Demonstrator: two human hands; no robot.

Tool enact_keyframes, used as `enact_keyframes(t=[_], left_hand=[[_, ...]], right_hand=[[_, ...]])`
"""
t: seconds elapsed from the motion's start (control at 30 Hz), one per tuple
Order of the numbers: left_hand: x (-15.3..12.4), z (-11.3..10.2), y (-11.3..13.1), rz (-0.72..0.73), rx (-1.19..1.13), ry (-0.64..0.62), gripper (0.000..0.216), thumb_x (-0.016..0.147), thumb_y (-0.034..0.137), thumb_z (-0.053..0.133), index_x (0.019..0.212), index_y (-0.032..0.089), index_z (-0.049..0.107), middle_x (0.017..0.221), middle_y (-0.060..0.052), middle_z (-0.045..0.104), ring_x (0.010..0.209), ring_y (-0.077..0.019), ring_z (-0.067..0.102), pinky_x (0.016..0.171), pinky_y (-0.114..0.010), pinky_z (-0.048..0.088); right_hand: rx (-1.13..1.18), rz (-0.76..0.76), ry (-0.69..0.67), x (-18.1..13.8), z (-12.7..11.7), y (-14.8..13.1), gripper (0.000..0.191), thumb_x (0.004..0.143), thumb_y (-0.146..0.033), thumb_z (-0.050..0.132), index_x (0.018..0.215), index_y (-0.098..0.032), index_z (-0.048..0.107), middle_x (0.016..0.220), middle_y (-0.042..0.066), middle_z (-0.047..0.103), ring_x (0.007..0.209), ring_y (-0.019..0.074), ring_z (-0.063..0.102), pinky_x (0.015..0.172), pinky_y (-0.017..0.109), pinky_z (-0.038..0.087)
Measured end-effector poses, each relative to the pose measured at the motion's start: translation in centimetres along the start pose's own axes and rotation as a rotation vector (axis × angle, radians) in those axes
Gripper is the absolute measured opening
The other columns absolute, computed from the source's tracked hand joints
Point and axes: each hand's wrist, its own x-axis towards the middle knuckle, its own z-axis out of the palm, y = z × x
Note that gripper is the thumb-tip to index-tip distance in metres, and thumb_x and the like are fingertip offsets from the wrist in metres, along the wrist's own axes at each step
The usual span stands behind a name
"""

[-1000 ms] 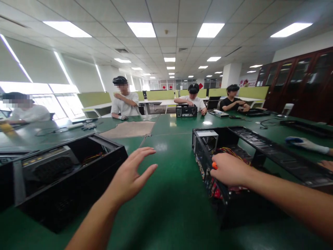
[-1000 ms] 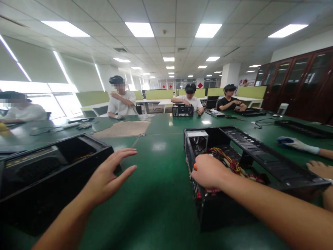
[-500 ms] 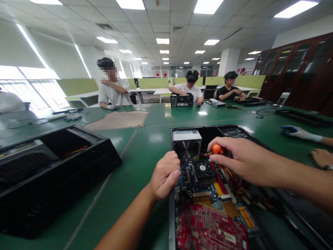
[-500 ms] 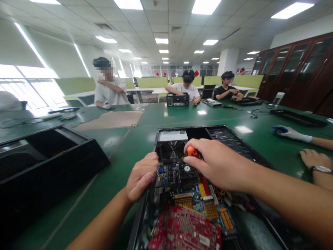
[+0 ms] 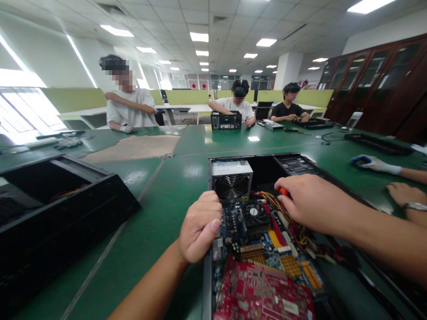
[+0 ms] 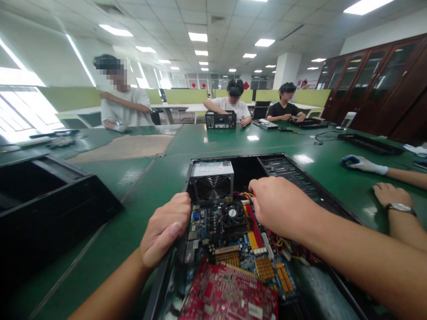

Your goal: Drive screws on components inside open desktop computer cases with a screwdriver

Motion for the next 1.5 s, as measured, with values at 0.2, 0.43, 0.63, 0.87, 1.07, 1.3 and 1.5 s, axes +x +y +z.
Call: enact_keyframes(t=[0.2, 0.43, 0.63, 0.87, 1.07, 1.3, 1.5], left_hand=[[0.1, 0.0, 0.0, 0.007, -0.006, -0.005, 0.047, 0.104, 0.034, 0.033, 0.06, 0.019, 0.035, 0.055, 0.0, 0.036, 0.059, -0.0173, 0.033, 0.068, -0.04, 0.025], [0.1, -0.1, 0.1, 0.003, 0.004, -0.009, 0.047, 0.105, 0.034, 0.032, 0.06, 0.019, 0.033, 0.055, 0.0, 0.036, 0.059, -0.017, 0.033, 0.067, -0.04, 0.026], [-0.1, -0.1, 0.0, -0.011, 0.02, -0.014, 0.047, 0.104, 0.035, 0.032, 0.059, 0.02, 0.032, 0.054, 0.0, 0.037, 0.058, -0.0173, 0.033, 0.068, -0.041, 0.026], [0.0, -0.1, 0.2, -0.029, 0.026, -0.019, 0.048, 0.104, 0.035, 0.032, 0.059, 0.02, 0.033, 0.054, 0.0, 0.037, 0.059, -0.0178, 0.034, 0.068, -0.041, 0.027], [0.1, -0.1, 0.2, -0.024, 0.021, -0.019, 0.047, 0.104, 0.035, 0.032, 0.059, 0.02, 0.034, 0.055, 0.0, 0.036, 0.059, -0.0178, 0.033, 0.068, -0.041, 0.027], [0.2, -0.2, 0.1, -0.008, 0.007, -0.021, 0.047, 0.105, 0.033, 0.033, 0.061, 0.019, 0.035, 0.056, 0.0, 0.037, 0.06, -0.0174, 0.034, 0.068, -0.041, 0.026], [0.3, -0.2, 0.3, -0.005, 0.008, -0.019, 0.046, 0.105, 0.033, 0.032, 0.061, 0.019, 0.036, 0.056, 0.0, 0.038, 0.06, -0.0177, 0.034, 0.068, -0.041, 0.027]], right_hand=[[0.262, -0.07, -0.035, 0.4, 1.2, -0.2, 0.019, 0.095, -0.021, 0.058, 0.107, -0.022, 0.073, 0.1, 0.004, 0.076, 0.092, 0.0253, 0.07, 0.078, 0.037, 0.05], [0.211, -0.035, -0.034, 0.3, 0.7, 0.1, 0.017, 0.094, -0.019, 0.057, 0.102, -0.021, 0.072, 0.099, 0.004, 0.076, 0.093, 0.0242, 0.068, 0.08, 0.036, 0.046], [0.303, -0.1, -0.028, -0.9, -1.6, 0.0, 0.013, 0.085, -0.017, 0.063, 0.088, -0.026, 0.071, 0.078, -0.006, 0.07, 0.069, 0.0143, 0.061, 0.065, 0.028, 0.043], [0.385, -0.177, -0.131, -0.9, -0.1, -0.3, 0.019, 0.085, -0.013, 0.06, 0.093, -0.024, 0.073, 0.085, -0.003, 0.071, 0.077, 0.0147, 0.062, 0.072, 0.028, 0.044], [0.354, -0.178, -0.113, -0.6, 0.3, -0.4, 0.016, 0.087, -0.016, 0.061, 0.095, -0.022, 0.073, 0.086, 0.0, 0.071, 0.077, 0.0158, 0.062, 0.072, 0.028, 0.044], [0.333, -0.158, -0.091, 0.0, 0.5, -0.2, 0.009, 0.09, -0.026, 0.065, 0.091, -0.023, 0.073, 0.081, -0.001, 0.071, 0.073, 0.0157, 0.062, 0.067, 0.028, 0.041], [0.291, -0.154, -0.048, 1.1, 0.9, 0.2, 0.02, 0.095, -0.037, 0.064, 0.097, -0.021, 0.076, 0.091, 0.003, 0.076, 0.084, 0.0207, 0.068, 0.073, 0.031, 0.044]])
